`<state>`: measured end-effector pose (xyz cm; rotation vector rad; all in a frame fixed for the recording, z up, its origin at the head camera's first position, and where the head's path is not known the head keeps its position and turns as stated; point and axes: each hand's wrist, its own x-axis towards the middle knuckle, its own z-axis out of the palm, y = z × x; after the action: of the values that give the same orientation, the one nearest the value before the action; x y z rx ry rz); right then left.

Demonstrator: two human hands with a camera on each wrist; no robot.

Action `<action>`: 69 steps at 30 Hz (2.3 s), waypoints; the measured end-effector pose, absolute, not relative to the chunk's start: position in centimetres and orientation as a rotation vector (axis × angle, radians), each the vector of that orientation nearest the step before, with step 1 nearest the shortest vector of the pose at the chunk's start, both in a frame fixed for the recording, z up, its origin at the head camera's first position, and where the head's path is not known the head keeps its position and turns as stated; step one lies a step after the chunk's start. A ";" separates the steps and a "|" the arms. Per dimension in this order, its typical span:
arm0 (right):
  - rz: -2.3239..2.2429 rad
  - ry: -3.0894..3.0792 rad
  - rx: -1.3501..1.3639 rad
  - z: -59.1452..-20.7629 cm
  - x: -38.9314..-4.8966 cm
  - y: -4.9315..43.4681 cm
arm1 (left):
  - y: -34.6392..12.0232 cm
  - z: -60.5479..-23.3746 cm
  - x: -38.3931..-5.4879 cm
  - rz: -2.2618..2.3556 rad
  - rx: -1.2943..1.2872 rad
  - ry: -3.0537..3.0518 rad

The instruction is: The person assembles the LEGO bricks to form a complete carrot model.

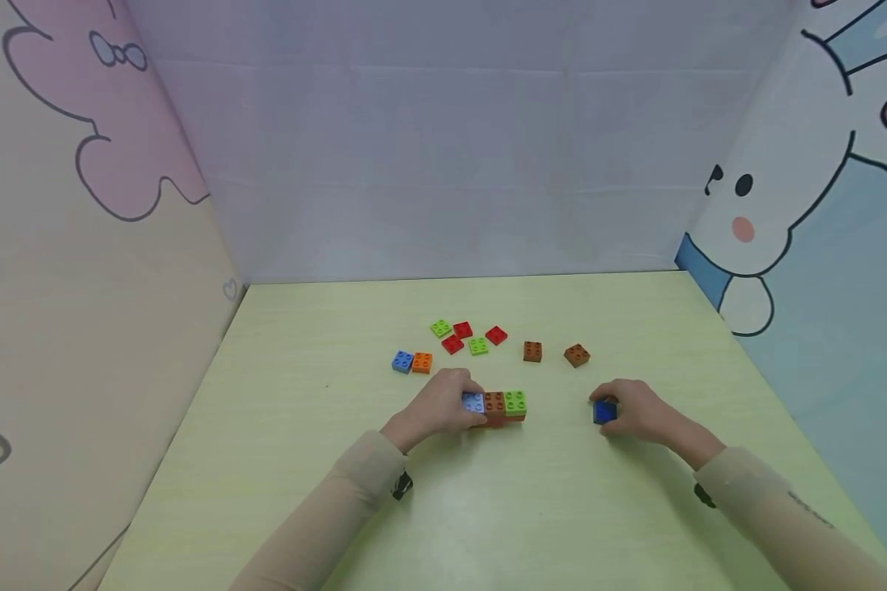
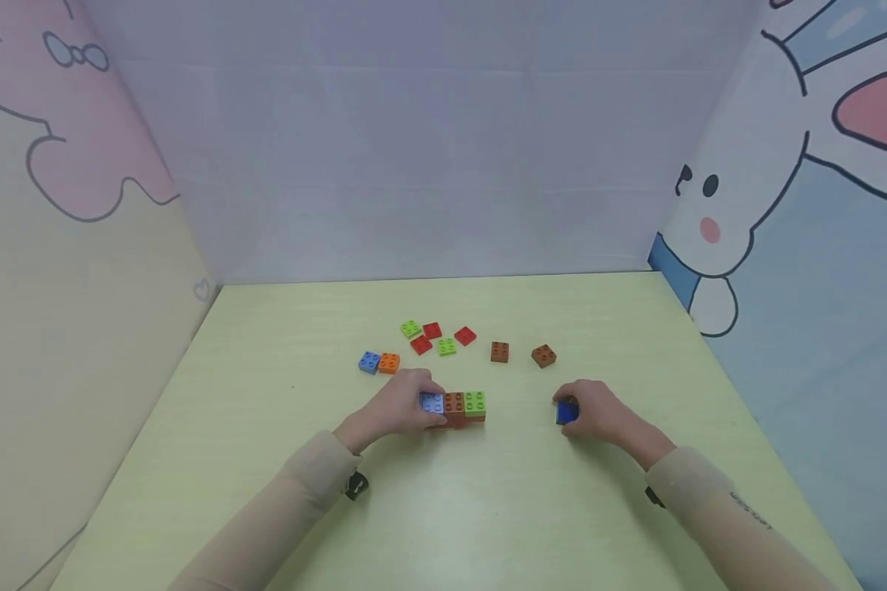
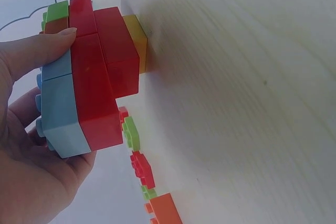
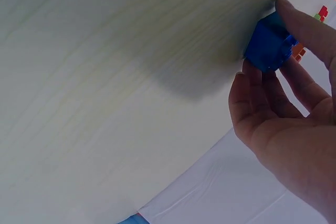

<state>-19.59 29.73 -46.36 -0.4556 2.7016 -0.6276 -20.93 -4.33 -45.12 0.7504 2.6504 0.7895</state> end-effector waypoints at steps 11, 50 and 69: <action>-0.677 2.713 -0.587 -45.2 -20.3 28.3 | -4.3 -45.1 -20.9 0.808 0.746 2.640; -0.756 2.671 -0.845 -41.0 -21.7 17.2 | -4.1 -45.4 -22.5 0.780 0.714 2.661; -0.698 2.679 -0.804 -41.1 -21.5 16.5 | -4.0 -45.3 -22.6 0.790 0.701 2.642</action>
<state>-21.50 16.49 -41.11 -0.8042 2.6794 -0.6984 -22.59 -3.95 -45.30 0.7008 2.6421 0.7899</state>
